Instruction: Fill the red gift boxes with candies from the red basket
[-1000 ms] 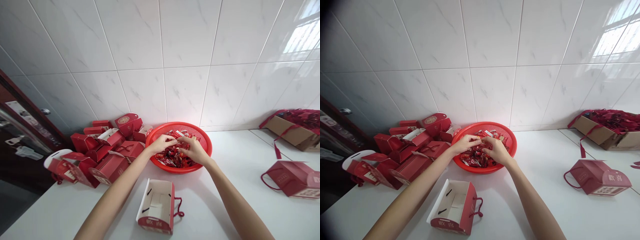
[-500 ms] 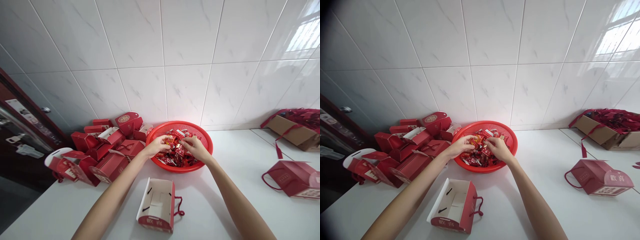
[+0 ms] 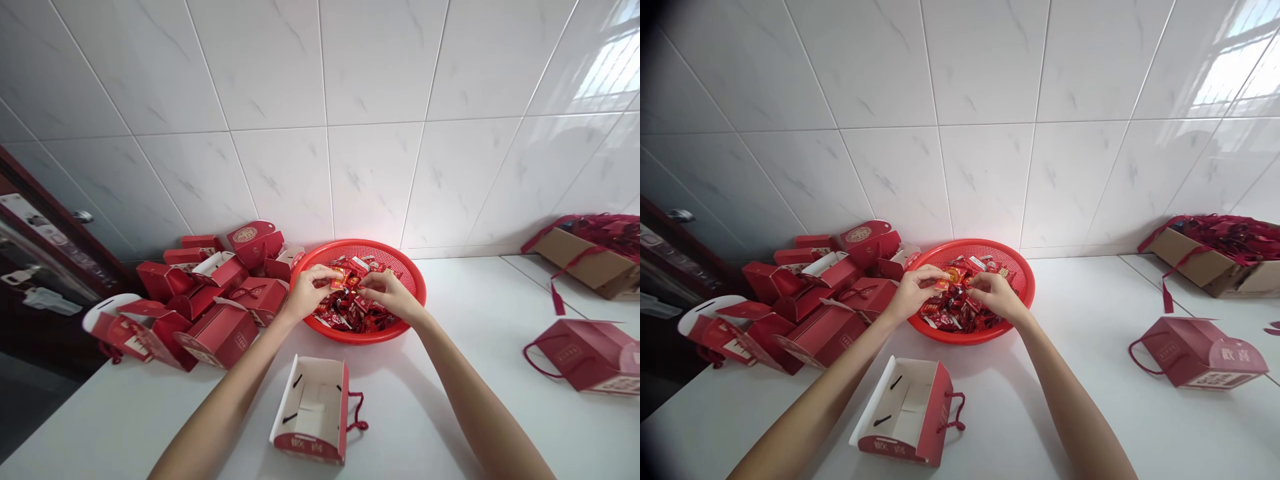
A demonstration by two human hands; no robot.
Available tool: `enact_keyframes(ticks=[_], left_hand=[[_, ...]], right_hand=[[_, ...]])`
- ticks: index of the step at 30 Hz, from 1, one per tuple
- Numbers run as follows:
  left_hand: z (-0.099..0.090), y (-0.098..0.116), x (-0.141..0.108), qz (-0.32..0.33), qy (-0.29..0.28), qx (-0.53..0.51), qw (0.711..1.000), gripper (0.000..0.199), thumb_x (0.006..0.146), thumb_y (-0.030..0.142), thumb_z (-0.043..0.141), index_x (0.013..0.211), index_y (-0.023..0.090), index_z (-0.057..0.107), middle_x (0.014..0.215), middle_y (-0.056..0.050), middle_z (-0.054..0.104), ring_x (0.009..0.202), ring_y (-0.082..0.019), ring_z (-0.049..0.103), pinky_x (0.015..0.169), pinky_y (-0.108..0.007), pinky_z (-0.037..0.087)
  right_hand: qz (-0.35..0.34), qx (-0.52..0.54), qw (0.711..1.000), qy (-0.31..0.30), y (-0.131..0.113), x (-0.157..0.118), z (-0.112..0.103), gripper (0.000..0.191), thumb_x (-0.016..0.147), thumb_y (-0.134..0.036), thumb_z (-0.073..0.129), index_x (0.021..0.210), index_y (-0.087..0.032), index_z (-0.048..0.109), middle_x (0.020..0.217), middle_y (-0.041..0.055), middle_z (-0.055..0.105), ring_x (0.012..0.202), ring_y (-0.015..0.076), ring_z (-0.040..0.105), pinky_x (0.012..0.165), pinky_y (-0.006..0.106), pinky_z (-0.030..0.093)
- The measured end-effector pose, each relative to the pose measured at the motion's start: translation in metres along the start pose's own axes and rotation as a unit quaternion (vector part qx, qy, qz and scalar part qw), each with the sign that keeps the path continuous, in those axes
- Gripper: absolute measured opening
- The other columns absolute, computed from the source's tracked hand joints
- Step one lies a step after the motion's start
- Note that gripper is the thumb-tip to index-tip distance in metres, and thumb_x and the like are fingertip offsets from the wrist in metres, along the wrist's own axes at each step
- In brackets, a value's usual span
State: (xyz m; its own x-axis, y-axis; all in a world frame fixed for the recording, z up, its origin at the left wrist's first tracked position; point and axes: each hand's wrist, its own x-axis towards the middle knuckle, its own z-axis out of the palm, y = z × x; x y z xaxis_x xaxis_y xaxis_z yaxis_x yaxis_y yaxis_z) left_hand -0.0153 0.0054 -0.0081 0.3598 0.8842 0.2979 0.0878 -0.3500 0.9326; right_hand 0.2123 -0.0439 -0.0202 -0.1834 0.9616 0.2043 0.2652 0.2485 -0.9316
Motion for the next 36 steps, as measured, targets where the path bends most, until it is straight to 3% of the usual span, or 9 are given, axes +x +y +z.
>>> enact_keyframes(ticks=[5,8,12,18,24,27,30,33,36], left_hand=[[0.002,0.003,-0.006,0.141,-0.017,0.105,0.984,0.023,0.086,0.020,0.066,0.095,0.025,0.086,0.110,-0.008,0.077,0.105,-0.023,0.071,0.096,-0.034,0.058],[0.006,0.005,-0.008,0.167,-0.031,0.144,0.975,0.029,0.090,0.018,0.059,0.097,0.026,0.086,0.105,-0.007,0.079,0.096,-0.020,0.073,0.086,-0.031,0.059],[0.012,0.011,-0.011,0.202,-0.039,0.166,0.964,0.032,0.093,0.021,0.054,0.100,0.026,0.085,0.101,-0.006,0.079,0.092,-0.019,0.073,0.083,-0.030,0.060],[0.011,0.018,-0.017,0.121,-0.013,0.115,0.986,0.030,0.087,0.026,0.059,0.103,0.021,0.083,0.113,-0.008,0.081,0.110,-0.026,0.073,0.102,-0.037,0.057],[0.017,0.018,-0.019,0.046,-0.017,0.024,0.999,0.030,0.081,0.043,0.076,0.097,0.018,0.079,0.103,-0.009,0.082,0.097,-0.027,0.077,0.088,-0.036,0.063],[0.021,0.018,-0.018,0.042,-0.002,0.000,0.999,0.033,0.080,0.046,0.077,0.098,0.017,0.077,0.104,-0.009,0.082,0.098,-0.026,0.076,0.091,-0.036,0.062],[0.019,0.017,-0.010,0.039,0.000,0.037,0.999,0.037,0.085,0.048,0.073,0.105,0.017,0.077,0.109,-0.010,0.081,0.101,-0.025,0.076,0.093,-0.036,0.061],[0.009,0.011,0.013,0.028,0.018,0.134,0.990,0.035,0.092,0.043,0.062,0.112,0.017,0.076,0.116,-0.010,0.080,0.108,-0.025,0.074,0.101,-0.038,0.057],[-0.002,-0.001,0.044,-0.002,0.016,0.200,0.980,0.021,0.082,0.031,0.073,0.100,0.021,0.079,0.115,-0.009,0.080,0.111,-0.028,0.073,0.104,-0.039,0.054]], right_hand=[[-0.005,0.003,1.000,-0.028,-0.008,-0.003,0.000,0.026,0.083,-0.044,0.074,0.089,-0.019,0.072,0.087,0.0055,0.074,0.082,0.0224,0.071,0.076,0.036,0.057],[-0.026,0.017,0.999,-0.031,-0.017,-0.006,0.003,0.032,0.087,-0.050,0.072,0.095,-0.020,0.074,0.096,0.0063,0.076,0.090,0.0223,0.071,0.081,0.036,0.057],[-0.014,0.092,0.994,-0.049,-0.023,-0.008,0.014,0.038,0.082,-0.055,0.079,0.090,-0.019,0.071,0.082,0.0040,0.075,0.079,0.0205,0.070,0.073,0.034,0.055],[-0.011,0.133,0.991,0.027,-0.022,-0.006,0.016,0.030,0.073,-0.045,0.085,0.084,-0.021,0.071,0.075,0.0026,0.073,0.073,0.0206,0.070,0.070,0.035,0.055],[-0.036,0.124,0.989,0.077,-0.028,-0.008,0.012,0.031,0.076,-0.048,0.082,0.089,-0.021,0.075,0.087,0.0047,0.074,0.085,0.0220,0.070,0.081,0.038,0.056],[-0.038,0.153,0.985,0.068,-0.031,-0.009,0.015,0.038,0.074,-0.051,0.086,0.095,-0.022,0.072,0.089,0.0037,0.074,0.087,0.0220,0.070,0.083,0.038,0.057],[-0.038,0.188,0.978,0.084,-0.030,-0.008,0.016,0.036,0.071,-0.048,0.089,0.085,-0.022,0.068,0.086,0.0021,0.072,0.085,0.0208,0.069,0.084,0.037,0.057],[-0.035,0.211,0.965,0.152,-0.025,-0.006,0.012,0.033,0.072,-0.045,0.085,0.078,-0.023,0.061,0.089,0.0037,0.074,0.093,0.0228,0.071,0.087,0.038,0.057],[-0.013,0.222,0.957,0.187,-0.019,-0.003,0.006,0.034,0.071,-0.044,0.081,0.074,-0.024,0.053,0.090,0.0053,0.076,0.100,0.0260,0.072,0.086,0.038,0.057]])
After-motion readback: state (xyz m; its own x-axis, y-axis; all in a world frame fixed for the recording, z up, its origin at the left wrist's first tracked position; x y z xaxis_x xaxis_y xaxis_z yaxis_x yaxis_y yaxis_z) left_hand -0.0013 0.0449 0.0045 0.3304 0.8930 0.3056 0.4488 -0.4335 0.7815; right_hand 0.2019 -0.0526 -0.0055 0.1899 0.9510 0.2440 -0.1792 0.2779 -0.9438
